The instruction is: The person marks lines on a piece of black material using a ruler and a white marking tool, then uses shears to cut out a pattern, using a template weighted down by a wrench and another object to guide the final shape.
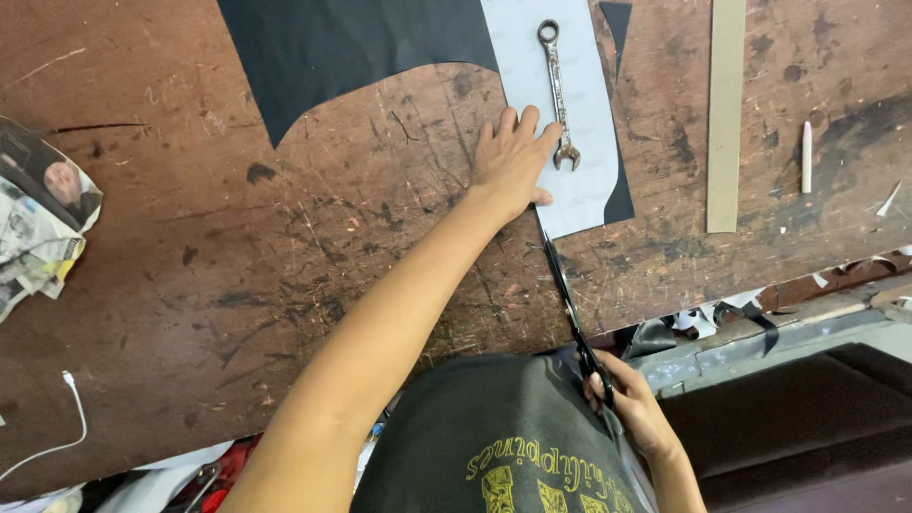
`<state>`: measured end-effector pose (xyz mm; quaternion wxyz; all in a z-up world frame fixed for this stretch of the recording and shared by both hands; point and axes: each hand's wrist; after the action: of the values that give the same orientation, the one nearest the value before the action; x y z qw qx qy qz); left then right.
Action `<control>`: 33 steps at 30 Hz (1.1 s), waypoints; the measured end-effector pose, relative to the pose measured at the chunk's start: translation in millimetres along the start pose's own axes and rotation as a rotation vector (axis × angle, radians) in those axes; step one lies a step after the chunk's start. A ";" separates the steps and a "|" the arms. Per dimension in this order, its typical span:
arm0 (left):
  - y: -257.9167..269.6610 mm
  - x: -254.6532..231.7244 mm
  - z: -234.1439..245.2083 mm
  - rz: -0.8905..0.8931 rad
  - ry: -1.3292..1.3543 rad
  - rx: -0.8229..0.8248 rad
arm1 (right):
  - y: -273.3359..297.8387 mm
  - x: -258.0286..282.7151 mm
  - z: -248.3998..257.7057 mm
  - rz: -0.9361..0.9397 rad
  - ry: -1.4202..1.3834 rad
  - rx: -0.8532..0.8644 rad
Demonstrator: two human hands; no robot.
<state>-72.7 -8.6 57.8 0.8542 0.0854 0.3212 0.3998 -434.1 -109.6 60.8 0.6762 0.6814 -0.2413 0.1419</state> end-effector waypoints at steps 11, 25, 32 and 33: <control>-4.3 0.3 1.9 -0.007 -0.012 0.013 | -6.6 12.9 -11.3 -0.002 -0.008 -0.031; -5.0 2.0 0.3 -0.007 -0.016 0.005 | -4.2 12.7 -12.2 -0.059 0.018 -0.061; -5.5 2.0 0.9 -0.003 -0.021 0.022 | -4.5 9.4 -13.0 -0.039 -0.008 -0.051; -5.2 2.6 0.8 -0.012 -0.020 0.012 | -4.8 9.0 -13.5 -0.043 -0.006 -0.059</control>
<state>-67.7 -10.1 55.1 0.8592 0.0926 0.3157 0.3919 -422.3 -97.6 62.0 0.6981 0.6667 -0.2328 0.1182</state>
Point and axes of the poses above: each hand's wrist, its own y-axis away from the middle knuckle, its own z-axis out of the back of the hand, x = y × z, and after that the axes turned 11 degrees about y, right-handed
